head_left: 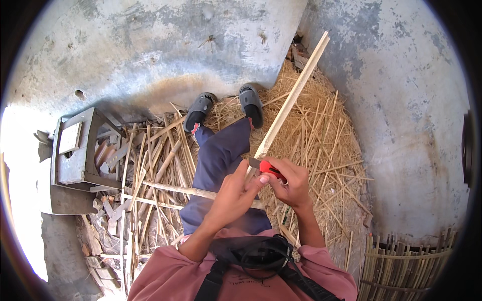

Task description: The person shaves a piece of wood using a red utility knife while sitting on the floor.

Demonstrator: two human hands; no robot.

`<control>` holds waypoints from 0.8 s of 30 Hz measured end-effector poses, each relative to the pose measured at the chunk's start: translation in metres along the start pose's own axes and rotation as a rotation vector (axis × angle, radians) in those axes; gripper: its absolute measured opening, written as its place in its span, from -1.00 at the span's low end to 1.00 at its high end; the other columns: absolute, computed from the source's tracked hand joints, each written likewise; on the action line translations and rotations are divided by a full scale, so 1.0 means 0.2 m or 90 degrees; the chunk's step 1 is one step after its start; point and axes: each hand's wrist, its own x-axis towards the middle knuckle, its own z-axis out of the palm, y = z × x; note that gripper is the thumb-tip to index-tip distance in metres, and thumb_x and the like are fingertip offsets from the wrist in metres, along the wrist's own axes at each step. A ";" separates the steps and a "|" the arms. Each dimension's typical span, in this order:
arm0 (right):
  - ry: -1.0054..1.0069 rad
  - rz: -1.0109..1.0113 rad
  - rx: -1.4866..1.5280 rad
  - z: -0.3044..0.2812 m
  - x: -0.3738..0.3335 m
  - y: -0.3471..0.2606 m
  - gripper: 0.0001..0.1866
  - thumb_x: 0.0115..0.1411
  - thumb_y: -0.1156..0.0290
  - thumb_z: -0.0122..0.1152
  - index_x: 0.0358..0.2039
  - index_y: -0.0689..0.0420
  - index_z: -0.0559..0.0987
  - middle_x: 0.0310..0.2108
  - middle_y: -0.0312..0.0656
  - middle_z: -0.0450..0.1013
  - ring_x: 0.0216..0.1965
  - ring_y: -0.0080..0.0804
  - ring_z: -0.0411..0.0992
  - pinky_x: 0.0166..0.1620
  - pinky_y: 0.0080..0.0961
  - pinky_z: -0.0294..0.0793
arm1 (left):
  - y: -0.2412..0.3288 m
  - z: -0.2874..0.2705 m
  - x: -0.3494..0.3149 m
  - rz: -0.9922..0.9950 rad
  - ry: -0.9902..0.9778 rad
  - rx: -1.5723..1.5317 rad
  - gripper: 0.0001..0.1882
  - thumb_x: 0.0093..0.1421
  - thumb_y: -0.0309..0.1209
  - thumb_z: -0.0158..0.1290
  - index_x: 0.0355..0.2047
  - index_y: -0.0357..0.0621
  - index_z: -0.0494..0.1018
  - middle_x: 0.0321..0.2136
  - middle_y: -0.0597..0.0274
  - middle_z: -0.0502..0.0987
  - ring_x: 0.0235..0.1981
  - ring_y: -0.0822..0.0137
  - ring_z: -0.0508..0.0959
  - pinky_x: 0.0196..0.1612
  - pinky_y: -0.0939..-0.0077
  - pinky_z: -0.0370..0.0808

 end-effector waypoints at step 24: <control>0.166 0.003 -0.156 0.14 -0.05 -0.02 -0.53 0.16 0.34 0.48 0.12 0.00 0.75 -0.52 -0.27 0.49 -0.61 -0.33 0.45 -0.51 -0.36 0.42 | 0.01 0.08 0.02 0.039 0.077 -0.026 -0.71 0.54 -0.30 0.05 -0.05 -0.36 0.45 -0.55 0.02 0.53 -0.59 0.23 0.50 -0.48 0.26 0.35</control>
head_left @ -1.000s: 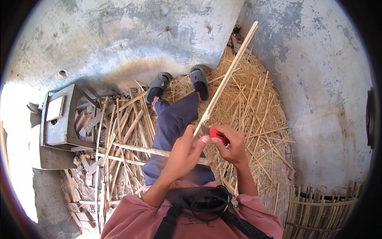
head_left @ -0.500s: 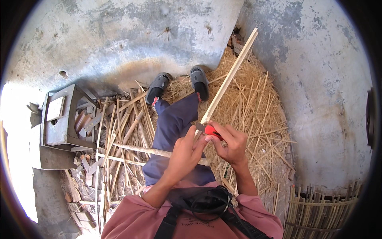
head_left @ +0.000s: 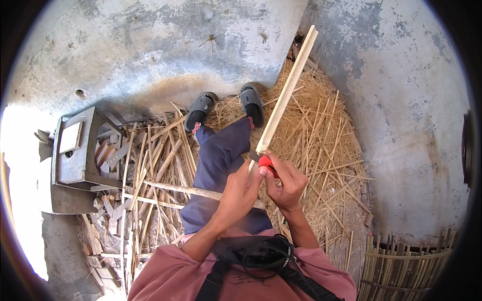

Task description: The person shaves a piece of wood using a red utility knife while sitting on the floor.

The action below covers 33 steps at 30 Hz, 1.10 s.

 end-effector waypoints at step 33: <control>-0.077 0.001 -0.032 -0.13 0.24 0.20 -0.66 0.24 0.23 0.49 -0.02 0.07 0.75 -0.41 -0.24 0.63 -0.53 -0.35 0.57 -0.49 -0.41 0.47 | -0.10 -0.06 -0.04 -0.054 -0.069 0.234 -0.64 0.54 -0.19 0.03 -0.23 -0.24 0.26 -0.63 -0.12 0.46 -0.53 -0.28 0.54 -0.45 -0.08 0.33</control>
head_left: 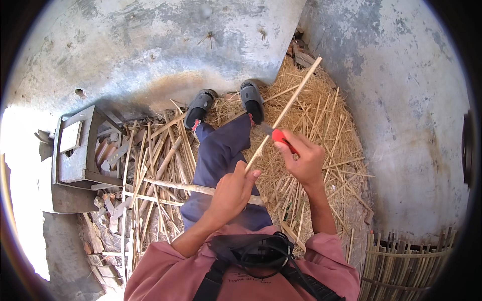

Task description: The person shaves a piece of wood using a red utility knife while sitting on the floor.

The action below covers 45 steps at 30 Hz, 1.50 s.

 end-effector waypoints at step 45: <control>-0.085 0.012 0.261 -0.08 -0.09 -0.11 -0.69 0.28 0.28 0.43 -0.06 0.21 0.70 -0.41 -0.13 0.62 -0.47 -0.35 0.60 -0.40 -0.47 0.53 | 0.09 -0.15 0.03 0.037 -0.078 -0.221 -0.62 0.62 -0.21 -0.23 -0.06 -0.27 0.45 -0.60 0.14 0.35 -0.55 0.20 0.38 -0.34 0.25 0.37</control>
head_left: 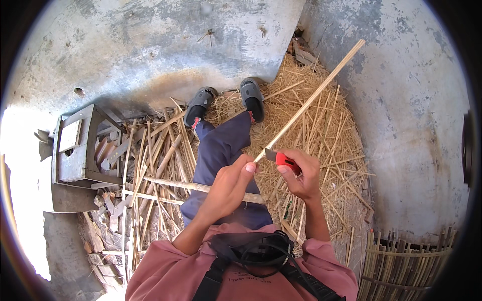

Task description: The person shaves a piece of wood using a red utility knife while sitting on the floor.

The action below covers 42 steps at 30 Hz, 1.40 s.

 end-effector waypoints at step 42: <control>0.260 0.062 -0.257 -0.17 0.07 0.12 -0.80 0.34 0.35 0.37 -0.11 0.16 0.75 -0.42 -0.33 0.64 -0.58 -0.61 0.40 -0.54 -0.52 0.30 | -0.05 0.01 -0.15 0.009 0.037 0.243 -0.71 0.56 -0.23 -0.03 -0.21 -0.22 0.43 -0.63 -0.18 0.46 -0.49 -0.30 0.56 -0.44 -0.06 0.37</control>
